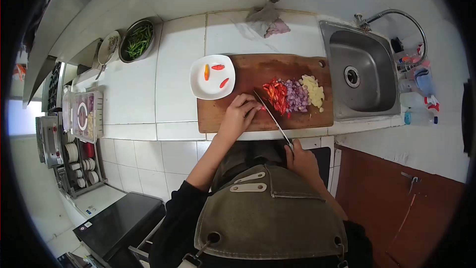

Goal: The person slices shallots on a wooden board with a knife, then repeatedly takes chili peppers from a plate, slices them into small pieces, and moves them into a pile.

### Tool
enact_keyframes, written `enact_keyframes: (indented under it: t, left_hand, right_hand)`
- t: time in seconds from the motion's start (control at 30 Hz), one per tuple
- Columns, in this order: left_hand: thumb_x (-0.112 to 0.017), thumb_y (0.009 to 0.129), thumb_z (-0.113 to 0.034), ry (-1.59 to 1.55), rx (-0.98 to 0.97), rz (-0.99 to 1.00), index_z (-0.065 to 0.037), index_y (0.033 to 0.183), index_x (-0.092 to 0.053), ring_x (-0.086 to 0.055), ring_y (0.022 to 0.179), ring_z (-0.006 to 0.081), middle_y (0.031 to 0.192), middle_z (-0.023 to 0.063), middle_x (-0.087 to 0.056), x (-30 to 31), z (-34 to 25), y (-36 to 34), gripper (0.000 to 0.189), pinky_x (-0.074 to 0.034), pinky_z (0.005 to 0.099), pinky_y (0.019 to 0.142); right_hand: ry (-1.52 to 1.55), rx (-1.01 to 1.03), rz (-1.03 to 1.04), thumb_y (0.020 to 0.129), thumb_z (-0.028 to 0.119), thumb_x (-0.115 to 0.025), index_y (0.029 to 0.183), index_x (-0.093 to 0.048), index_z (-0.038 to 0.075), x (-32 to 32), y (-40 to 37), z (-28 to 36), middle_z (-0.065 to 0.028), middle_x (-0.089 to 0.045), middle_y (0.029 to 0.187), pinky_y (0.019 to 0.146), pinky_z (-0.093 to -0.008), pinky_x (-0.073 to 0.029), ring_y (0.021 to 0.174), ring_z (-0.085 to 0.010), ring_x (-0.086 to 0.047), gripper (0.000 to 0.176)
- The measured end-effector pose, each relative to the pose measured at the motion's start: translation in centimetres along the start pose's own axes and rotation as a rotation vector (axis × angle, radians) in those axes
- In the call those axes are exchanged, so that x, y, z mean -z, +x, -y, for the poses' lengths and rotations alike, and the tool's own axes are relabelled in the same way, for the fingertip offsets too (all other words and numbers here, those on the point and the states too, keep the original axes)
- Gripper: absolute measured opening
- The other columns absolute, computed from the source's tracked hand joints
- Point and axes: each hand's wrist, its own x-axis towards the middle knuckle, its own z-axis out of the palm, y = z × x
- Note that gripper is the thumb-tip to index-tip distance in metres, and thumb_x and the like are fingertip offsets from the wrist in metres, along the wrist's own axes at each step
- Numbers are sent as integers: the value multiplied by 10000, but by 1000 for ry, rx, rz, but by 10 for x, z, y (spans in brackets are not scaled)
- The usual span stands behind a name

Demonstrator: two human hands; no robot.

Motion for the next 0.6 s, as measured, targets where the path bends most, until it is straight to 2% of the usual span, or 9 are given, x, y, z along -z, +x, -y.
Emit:
enact_keyframes:
  t: [0.2,0.27,0.37,0.6]
  left_hand:
    - [-734,816,-28,8,1,-3,-47,948,-730,-642,916,278,996,87,-645,-1,2,-2,134,-533,386,775]
    - [-732,815,-26,7,5,-14,-45,947,-728,-649,915,277,996,86,-653,-1,3,-1,134,-536,384,777]
    - [-729,812,-21,11,-2,-25,-40,941,-725,-660,909,275,992,84,-669,-2,2,-2,130,-542,379,780]
    - [-726,807,-19,22,-2,-45,-26,922,-716,-670,909,276,978,89,-686,-2,0,-3,116,-546,372,784]
  right_hand:
    - [29,13,14,1007,331,-493,1032,-511,9,-17,20,0,-249,-623,625,571,-565,-507,609,-471,-640,324]
    - [128,112,-125,1000,297,-522,997,-524,-3,-20,23,1,-259,-609,621,575,-562,-497,616,-473,-633,300]
    - [200,196,-181,993,272,-545,966,-532,-7,-16,23,-1,-258,-586,593,562,-546,-496,597,-464,-626,281]
    - [101,164,-130,998,285,-535,991,-536,-9,-8,11,-4,-241,-579,571,537,-524,-497,558,-452,-616,294]
